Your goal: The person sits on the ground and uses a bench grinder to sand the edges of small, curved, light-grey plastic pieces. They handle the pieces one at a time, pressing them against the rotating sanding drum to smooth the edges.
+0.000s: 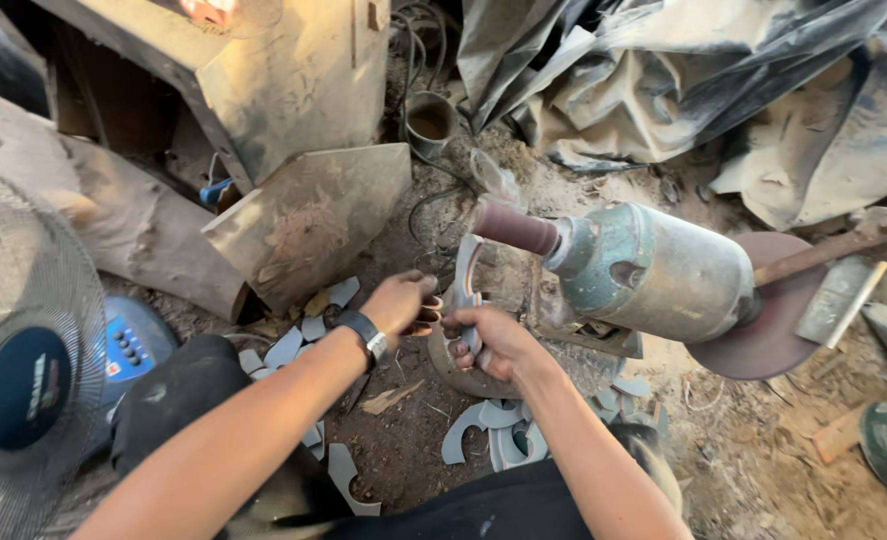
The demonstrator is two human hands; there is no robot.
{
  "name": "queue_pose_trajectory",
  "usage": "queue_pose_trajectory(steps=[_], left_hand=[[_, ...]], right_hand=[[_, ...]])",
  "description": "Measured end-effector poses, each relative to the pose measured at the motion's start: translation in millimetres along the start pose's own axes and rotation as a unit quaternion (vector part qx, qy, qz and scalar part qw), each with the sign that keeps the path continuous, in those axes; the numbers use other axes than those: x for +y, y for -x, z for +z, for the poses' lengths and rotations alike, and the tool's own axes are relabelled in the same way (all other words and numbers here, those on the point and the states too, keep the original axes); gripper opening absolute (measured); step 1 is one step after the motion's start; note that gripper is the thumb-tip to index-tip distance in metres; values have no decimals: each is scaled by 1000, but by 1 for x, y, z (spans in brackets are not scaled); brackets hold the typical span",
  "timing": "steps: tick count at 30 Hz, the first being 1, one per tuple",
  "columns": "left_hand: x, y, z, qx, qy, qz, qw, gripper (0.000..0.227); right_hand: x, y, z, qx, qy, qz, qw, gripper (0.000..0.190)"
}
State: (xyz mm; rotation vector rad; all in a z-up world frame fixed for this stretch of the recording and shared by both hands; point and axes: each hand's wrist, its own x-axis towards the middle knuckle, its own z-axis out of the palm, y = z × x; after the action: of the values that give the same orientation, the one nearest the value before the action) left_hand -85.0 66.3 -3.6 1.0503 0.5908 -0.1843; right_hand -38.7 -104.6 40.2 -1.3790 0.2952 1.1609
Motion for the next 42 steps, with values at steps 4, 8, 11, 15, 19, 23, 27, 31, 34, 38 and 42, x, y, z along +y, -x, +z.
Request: queue_pose_trajectory(steps=[4, 8, 11, 15, 19, 23, 27, 31, 34, 38, 42], left_hand=[[-13, -15, 28, -101, 100, 8, 990, 32], [1, -24, 36, -116, 143, 51, 982, 33], [15, -30, 39, -112, 173, 85, 975, 32], [24, -37, 48, -138, 178, 103, 969, 33], [30, -42, 56, -138, 195, 105, 965, 37], [29, -44, 60, -125, 177, 94, 972, 36], [27, -47, 63, -132, 193, 108, 966, 34], [25, -48, 64, -124, 187, 118, 967, 33], [26, -48, 64, -120, 191, 113, 968, 33], [27, -48, 64, -113, 192, 117, 968, 29], [27, -47, 65, -119, 205, 130, 963, 24]], right_hand=[[-12, -5, 3, -2, -12, -67, 998, 8], [-14, -23, 18, 81, -29, -177, 980, 10], [-13, -33, 27, 91, -41, -285, 953, 15], [-17, -38, 27, 131, -51, -321, 936, 17], [-18, -40, 25, 158, -34, -334, 929, 11], [-17, -41, 16, 191, -15, -320, 928, 19], [-16, -44, 12, 211, 23, -335, 918, 26], [-15, -46, 10, 253, 83, -337, 903, 33], [-17, -47, 10, 290, 162, -339, 880, 37], [-18, -48, 10, 296, 157, -330, 883, 39], [-16, -52, 9, 277, 118, -340, 891, 39]])
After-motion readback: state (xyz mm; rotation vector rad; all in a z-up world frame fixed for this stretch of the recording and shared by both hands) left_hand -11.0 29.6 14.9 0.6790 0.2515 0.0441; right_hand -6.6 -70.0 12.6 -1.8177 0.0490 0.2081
